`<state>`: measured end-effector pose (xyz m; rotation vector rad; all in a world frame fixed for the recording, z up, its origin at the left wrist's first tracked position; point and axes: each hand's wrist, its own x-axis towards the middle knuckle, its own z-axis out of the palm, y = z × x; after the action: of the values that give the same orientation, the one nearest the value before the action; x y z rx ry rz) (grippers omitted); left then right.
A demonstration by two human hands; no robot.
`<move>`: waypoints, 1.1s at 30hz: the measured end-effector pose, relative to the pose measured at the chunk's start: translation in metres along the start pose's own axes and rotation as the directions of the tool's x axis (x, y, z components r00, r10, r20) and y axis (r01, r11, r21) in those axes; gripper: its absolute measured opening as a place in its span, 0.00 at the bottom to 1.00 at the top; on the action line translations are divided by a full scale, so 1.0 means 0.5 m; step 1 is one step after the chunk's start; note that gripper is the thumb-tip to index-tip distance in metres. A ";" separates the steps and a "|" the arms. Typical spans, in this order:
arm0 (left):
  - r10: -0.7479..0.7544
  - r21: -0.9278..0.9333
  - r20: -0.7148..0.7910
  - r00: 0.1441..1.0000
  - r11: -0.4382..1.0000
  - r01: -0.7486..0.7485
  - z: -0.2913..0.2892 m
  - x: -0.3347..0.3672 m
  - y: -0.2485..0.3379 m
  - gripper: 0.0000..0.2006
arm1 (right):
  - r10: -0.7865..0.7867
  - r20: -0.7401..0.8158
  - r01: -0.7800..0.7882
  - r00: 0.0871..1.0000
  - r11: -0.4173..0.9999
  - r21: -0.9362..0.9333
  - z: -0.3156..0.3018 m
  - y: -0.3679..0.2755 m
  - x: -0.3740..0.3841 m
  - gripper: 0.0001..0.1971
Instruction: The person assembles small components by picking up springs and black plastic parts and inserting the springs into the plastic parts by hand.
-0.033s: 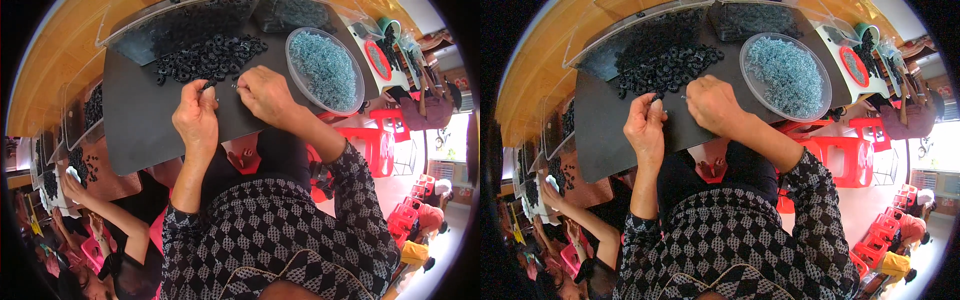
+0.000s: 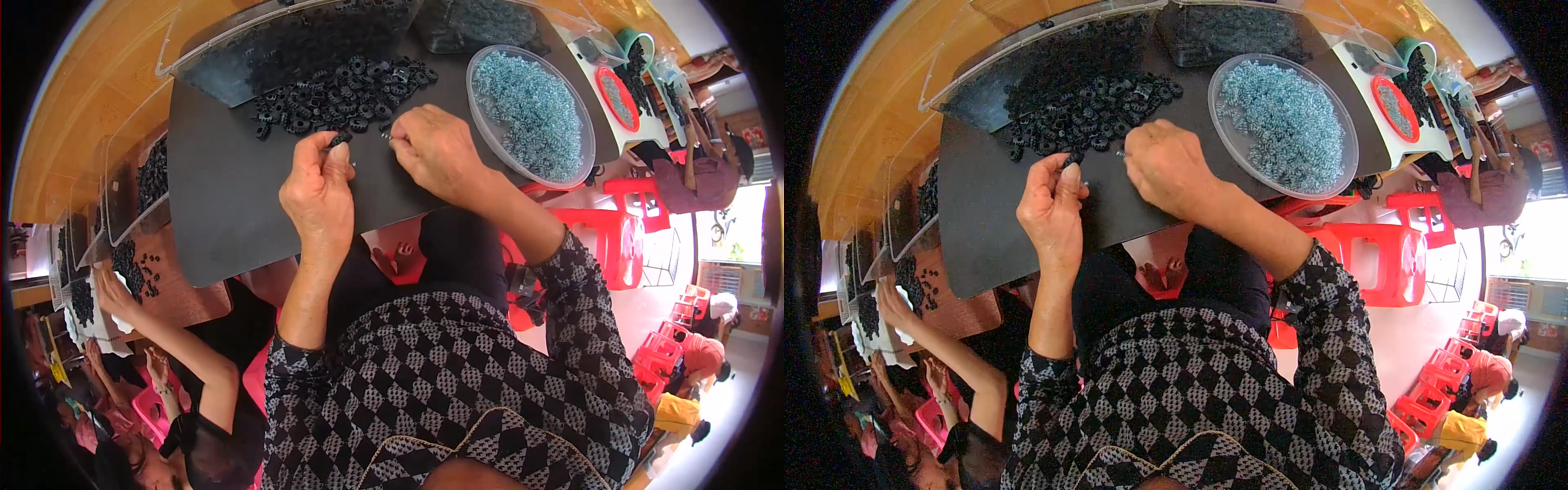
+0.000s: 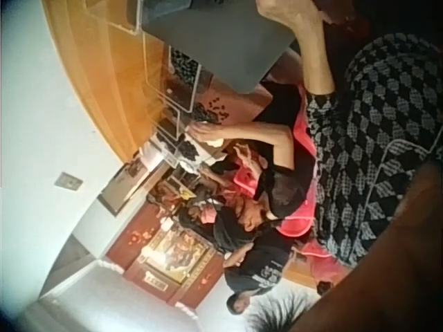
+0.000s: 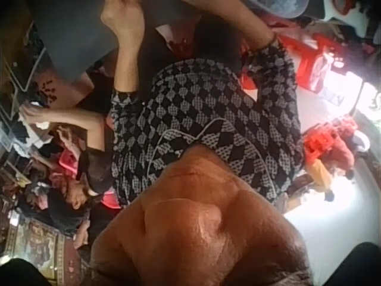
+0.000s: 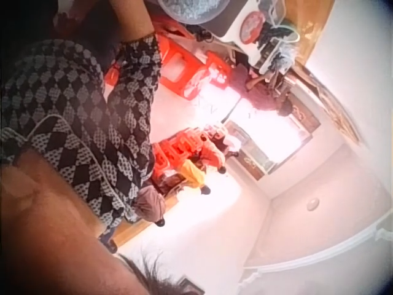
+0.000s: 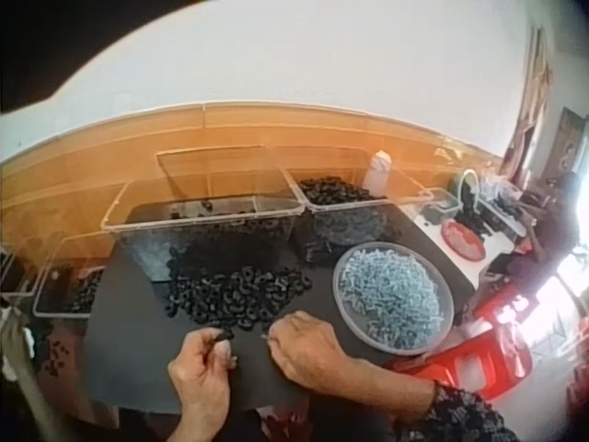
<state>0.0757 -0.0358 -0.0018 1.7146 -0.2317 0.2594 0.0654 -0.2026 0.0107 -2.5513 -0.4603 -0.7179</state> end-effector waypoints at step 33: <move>-0.250 -0.424 0.053 0.967 0.871 0.248 -0.009 -0.012 0.003 0.09 | 0.095 -0.020 -0.087 0.995 0.968 0.234 -0.025 -0.051 0.001 0.07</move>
<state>0.0695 -0.0315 -0.0014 1.2874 -0.0542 0.0142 0.0498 -0.1874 0.0286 -2.3224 -0.3894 -0.6303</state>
